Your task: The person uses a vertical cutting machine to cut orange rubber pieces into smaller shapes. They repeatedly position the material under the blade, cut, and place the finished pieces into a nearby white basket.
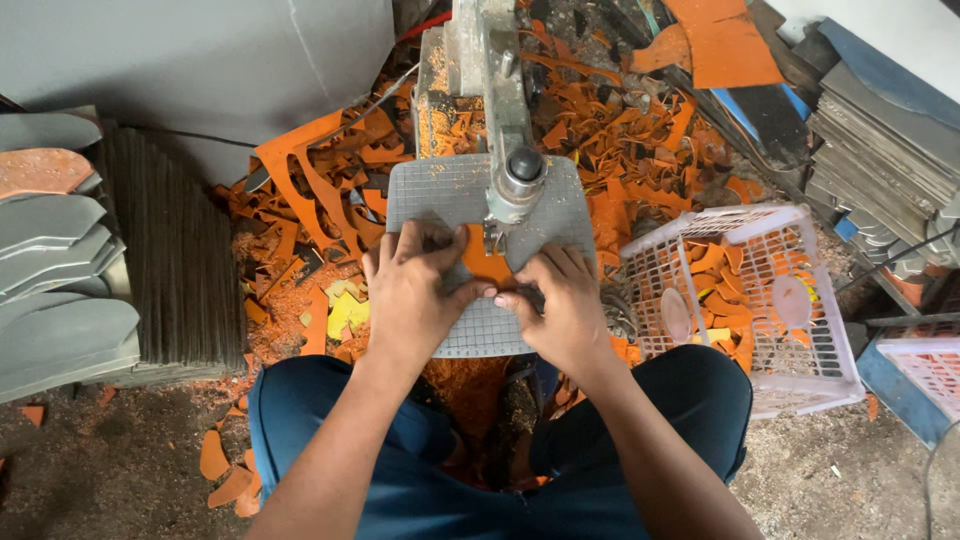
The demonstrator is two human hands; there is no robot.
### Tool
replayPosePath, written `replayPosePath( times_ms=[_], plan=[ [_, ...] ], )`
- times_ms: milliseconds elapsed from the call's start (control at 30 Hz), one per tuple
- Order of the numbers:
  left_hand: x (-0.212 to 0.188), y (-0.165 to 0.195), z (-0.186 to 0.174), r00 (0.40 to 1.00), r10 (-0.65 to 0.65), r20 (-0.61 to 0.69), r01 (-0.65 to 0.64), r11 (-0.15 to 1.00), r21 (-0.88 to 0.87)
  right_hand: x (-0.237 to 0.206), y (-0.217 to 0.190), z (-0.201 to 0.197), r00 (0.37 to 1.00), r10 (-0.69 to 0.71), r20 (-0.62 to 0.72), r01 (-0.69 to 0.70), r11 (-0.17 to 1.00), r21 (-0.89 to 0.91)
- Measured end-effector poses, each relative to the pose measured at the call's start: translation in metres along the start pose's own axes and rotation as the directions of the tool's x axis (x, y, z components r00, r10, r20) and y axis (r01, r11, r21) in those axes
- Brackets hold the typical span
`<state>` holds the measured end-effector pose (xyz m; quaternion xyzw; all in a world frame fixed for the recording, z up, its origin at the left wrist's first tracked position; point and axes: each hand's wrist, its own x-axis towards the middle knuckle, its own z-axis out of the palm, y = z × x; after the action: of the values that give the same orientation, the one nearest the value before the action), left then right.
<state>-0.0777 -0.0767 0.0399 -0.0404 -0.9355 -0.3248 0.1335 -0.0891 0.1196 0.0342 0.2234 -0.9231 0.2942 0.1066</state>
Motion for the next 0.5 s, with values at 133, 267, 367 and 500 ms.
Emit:
replayPosePath(
  times_ms=[133,267,367,500],
  plan=[
    [0.0050,-0.0008,-0.0005,1.000,-0.011,0.019,0.011,1.000,-0.011,0.0013,-0.0008,-0.0004,0.998,-0.043,-0.051,0.041,0.999,-0.031],
    [0.0041,-0.0014,-0.0016,0.998,-0.050,0.046,0.051,0.998,-0.026,0.0013,-0.0024,0.0003,0.997,-0.026,-0.070,0.023,0.999,-0.035],
    [0.0041,-0.0020,-0.0009,1.000,-0.012,0.014,0.012,1.000,-0.011,0.0012,-0.0027,0.0005,0.998,-0.001,-0.067,-0.001,1.000,-0.030],
    [0.0054,-0.0034,0.0011,1.000,0.006,-0.006,-0.006,1.000,-0.007,0.0017,-0.0023,0.0005,0.996,-0.003,-0.084,-0.001,0.999,-0.042]
  ],
)
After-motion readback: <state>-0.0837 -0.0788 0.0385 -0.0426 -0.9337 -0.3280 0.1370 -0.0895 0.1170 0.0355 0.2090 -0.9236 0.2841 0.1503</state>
